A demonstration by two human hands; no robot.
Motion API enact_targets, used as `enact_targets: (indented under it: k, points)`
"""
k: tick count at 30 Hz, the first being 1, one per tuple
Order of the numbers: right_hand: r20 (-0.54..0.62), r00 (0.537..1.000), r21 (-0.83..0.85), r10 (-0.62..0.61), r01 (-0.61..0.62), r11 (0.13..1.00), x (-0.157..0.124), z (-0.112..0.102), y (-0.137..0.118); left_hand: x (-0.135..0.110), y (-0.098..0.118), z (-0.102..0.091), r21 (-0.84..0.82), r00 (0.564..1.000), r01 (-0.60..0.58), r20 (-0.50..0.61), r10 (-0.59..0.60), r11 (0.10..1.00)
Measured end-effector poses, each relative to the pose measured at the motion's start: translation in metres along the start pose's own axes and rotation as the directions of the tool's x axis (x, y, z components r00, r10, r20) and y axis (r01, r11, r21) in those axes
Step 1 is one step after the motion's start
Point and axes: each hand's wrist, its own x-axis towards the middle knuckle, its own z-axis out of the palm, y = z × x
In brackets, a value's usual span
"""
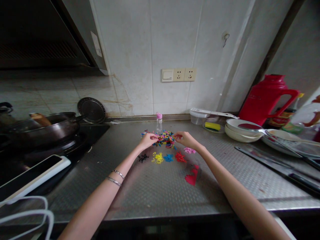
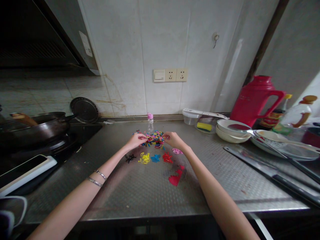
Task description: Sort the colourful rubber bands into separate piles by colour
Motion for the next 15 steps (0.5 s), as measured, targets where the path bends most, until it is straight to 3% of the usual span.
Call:
enact_targets:
  k: [7, 10, 15]
  points:
    - [-0.050, 0.997, 0.151, -0.058, 0.064, 0.986, 0.000, 0.003, -0.034, -0.006, 0.025, 0.019, -0.198, 0.983, -0.044, 0.168, 0.078, 0.979]
    - [-0.049, 0.994, 0.196, -0.102, 0.110, 0.974, -0.001, 0.004, -0.044, -0.008, 0.034, 0.022, -0.215, 0.978, -0.081, 0.171, 0.119, 0.973]
    - [-0.047, 0.992, 0.209, -0.119, 0.127, 0.970, -0.001, 0.006, -0.047, -0.009, 0.037, 0.016, -0.193, 0.977, -0.036, 0.198, 0.075, 0.980]
